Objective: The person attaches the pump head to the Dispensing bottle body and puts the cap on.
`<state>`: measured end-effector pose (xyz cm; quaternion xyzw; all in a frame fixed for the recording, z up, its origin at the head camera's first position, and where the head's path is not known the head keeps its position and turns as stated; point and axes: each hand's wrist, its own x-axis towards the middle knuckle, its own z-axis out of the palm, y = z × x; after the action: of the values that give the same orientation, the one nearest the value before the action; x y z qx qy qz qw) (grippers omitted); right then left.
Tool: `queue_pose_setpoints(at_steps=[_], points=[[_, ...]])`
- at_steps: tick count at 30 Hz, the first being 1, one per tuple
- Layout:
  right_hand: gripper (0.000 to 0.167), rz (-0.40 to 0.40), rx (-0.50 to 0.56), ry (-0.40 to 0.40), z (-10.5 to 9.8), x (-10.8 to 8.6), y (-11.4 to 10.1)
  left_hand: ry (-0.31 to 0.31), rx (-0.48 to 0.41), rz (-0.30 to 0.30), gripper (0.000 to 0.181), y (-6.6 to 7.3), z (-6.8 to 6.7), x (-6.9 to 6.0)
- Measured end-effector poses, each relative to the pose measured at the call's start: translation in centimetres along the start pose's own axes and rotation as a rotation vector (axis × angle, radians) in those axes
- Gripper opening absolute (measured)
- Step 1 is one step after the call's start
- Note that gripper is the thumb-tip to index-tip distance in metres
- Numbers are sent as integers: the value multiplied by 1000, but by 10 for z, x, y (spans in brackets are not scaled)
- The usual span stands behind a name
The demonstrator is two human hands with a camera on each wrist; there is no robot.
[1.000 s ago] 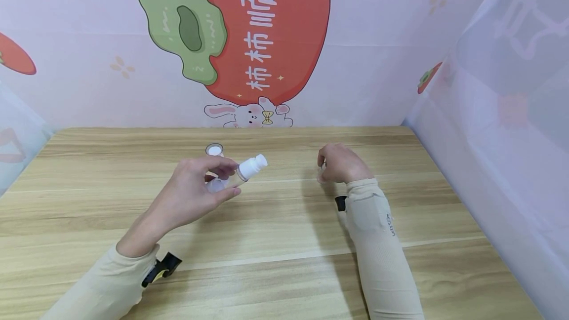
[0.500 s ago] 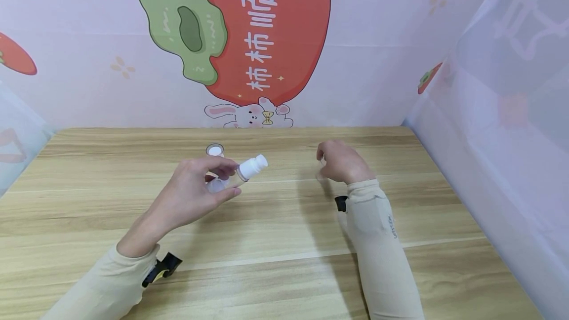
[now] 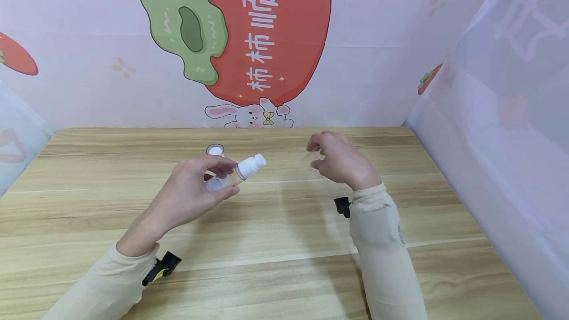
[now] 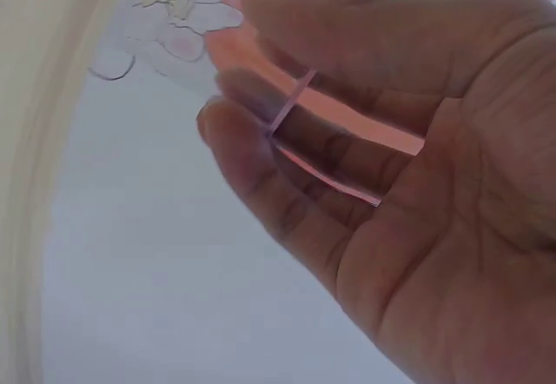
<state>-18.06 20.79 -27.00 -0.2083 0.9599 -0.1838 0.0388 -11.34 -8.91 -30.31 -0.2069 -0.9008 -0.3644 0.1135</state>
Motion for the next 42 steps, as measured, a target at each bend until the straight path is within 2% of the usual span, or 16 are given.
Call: queue_pose_setpoints(at_steps=[8,14,19,24,31,42], points=[[25,-116,30,99,-7,-10,-12,11,22,5,34,-1,0,0],[27,-166,84,133,-10,-14,-18,14,33,1,34,-2,0,0],[29,-219,171,152,-11,-15,-20,16,37,8,34,-2,0,0],[31,-307,250,173,-11,-15,-19,17,41,11,35,-2,-1,0],[31,-395,355,181,-11,-16,-21,19,41,20,35,-2,0,1],[31,-422,451,148,-9,-14,-24,44,73,37,37,-1,0,0]])
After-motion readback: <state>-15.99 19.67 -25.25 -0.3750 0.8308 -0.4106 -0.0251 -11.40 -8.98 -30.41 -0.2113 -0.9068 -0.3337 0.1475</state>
